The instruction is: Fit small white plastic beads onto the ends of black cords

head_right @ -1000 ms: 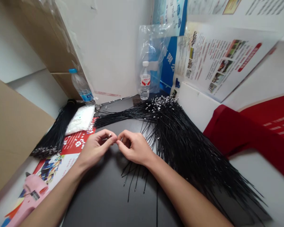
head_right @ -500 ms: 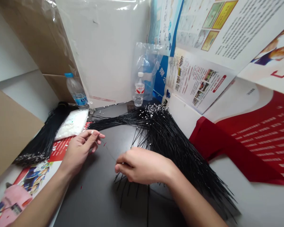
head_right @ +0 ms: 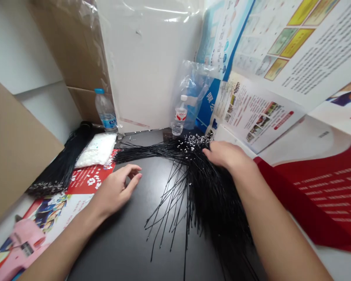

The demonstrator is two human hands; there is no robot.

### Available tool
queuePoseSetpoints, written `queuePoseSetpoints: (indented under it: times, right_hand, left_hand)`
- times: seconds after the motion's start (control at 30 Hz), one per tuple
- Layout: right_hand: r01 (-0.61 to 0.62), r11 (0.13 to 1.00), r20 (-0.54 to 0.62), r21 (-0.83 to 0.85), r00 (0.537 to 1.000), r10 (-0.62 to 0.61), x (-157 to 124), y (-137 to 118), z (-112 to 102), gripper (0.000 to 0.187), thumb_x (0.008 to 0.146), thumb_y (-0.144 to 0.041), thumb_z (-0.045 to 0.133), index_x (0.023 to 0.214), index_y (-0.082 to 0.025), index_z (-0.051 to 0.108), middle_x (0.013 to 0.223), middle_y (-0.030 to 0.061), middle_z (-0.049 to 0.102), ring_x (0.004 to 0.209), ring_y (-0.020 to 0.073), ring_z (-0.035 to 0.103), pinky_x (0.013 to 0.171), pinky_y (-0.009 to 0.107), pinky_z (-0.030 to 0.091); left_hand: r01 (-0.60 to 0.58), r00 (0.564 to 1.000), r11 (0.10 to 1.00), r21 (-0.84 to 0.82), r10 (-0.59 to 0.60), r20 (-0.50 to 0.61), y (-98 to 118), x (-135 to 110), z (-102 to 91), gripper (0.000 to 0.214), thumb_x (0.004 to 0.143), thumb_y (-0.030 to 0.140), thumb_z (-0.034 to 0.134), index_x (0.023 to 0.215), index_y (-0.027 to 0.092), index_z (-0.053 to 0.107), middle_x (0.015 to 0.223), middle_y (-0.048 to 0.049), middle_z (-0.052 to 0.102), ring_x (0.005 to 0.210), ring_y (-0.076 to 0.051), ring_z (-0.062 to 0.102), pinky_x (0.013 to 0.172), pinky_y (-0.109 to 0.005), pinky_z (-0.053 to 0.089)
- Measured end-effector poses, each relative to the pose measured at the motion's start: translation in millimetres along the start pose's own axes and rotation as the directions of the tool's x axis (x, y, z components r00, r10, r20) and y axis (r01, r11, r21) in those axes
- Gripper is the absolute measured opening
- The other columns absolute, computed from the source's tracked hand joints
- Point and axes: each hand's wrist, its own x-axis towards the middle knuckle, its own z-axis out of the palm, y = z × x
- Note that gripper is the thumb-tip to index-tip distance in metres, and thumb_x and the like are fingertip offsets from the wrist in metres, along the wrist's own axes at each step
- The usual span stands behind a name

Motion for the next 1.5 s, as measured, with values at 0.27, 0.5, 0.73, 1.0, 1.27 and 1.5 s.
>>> queuePoseSetpoints:
  times: [0.27,0.5,0.73,1.0,1.27,1.5]
  right_hand:
    - [0.402,0.916,-0.082,0.024,0.913,-0.399,27.7,-136.7,43.5,0.031,0.095,-0.034,0.050,0.119,-0.021,0.064,0.120,0.0108,0.069,0.111,0.0260,0.064,0.084,0.034,0.052]
    - [0.490,0.865,-0.143,0.106,0.868,-0.475,77.8,-206.0,61.5,0.030,0.095,-0.034,0.048,0.111,-0.021,0.070,0.118,0.0111,0.070,0.113,0.0271,0.063,0.083,0.034,0.052]
    - [0.470,0.874,-0.125,0.124,0.881,-0.456,86.0,-211.6,58.2,0.032,0.094,-0.027,0.044,0.106,-0.021,0.073,0.110,0.0121,0.073,0.101,0.0268,0.068,0.080,0.033,0.050]
    - [0.493,0.843,-0.120,0.215,0.870,-0.478,83.2,-199.8,53.2,0.021,0.088,-0.029,0.057,0.096,-0.025,0.076,0.102,0.0062,0.076,0.095,0.0227,0.069,0.076,0.029,0.049]
    - [0.460,0.812,-0.282,0.360,0.883,-0.376,70.1,-182.8,40.9,0.021,0.085,-0.024,0.052,0.091,-0.024,0.072,0.096,0.0042,0.075,0.086,0.0205,0.067,0.066,0.027,0.041]
    - [0.413,0.863,-0.382,0.290,0.877,-0.291,55.8,-169.5,23.9,0.027,0.090,-0.023,0.044,0.108,-0.022,0.065,0.090,0.0077,0.074,0.076,0.0218,0.064,0.064,0.029,0.035]
  left_hand:
    - [-0.098,0.988,0.915,0.391,0.041,0.151,-2.9,3.4,0.8,0.022,0.098,0.024,0.041,0.092,0.018,0.062,0.094,-0.0080,0.068,0.094,-0.025,0.063,0.077,-0.037,0.050]
    - [-0.114,0.982,0.852,0.510,0.018,0.190,0.2,4.6,1.3,0.026,0.099,0.023,0.041,0.093,0.016,0.064,0.094,-0.0090,0.068,0.095,-0.027,0.063,0.078,-0.039,0.053]
    - [-0.072,0.982,0.868,0.491,-0.026,0.190,-2.3,6.7,2.2,0.024,0.098,0.024,0.043,0.095,0.015,0.066,0.095,-0.0092,0.068,0.096,-0.028,0.062,0.081,-0.042,0.053]
    - [-0.010,0.996,0.846,0.533,-0.041,0.085,-0.1,6.5,-1.9,0.025,0.098,0.024,0.043,0.094,0.017,0.066,0.094,-0.0081,0.069,0.094,-0.026,0.062,0.080,-0.038,0.052]
    - [0.439,0.878,0.638,0.633,-0.454,-0.152,-10.7,0.5,-43.5,0.031,0.090,0.009,0.037,0.096,0.016,0.066,0.105,-0.0146,0.070,0.093,-0.028,0.067,0.070,-0.036,0.046]
    - [0.346,0.905,0.780,0.522,-0.424,0.034,-21.7,-9.3,-61.5,0.025,0.080,0.009,0.045,0.088,0.022,0.066,0.088,-0.0074,0.074,0.079,-0.024,0.068,0.062,-0.029,0.040]
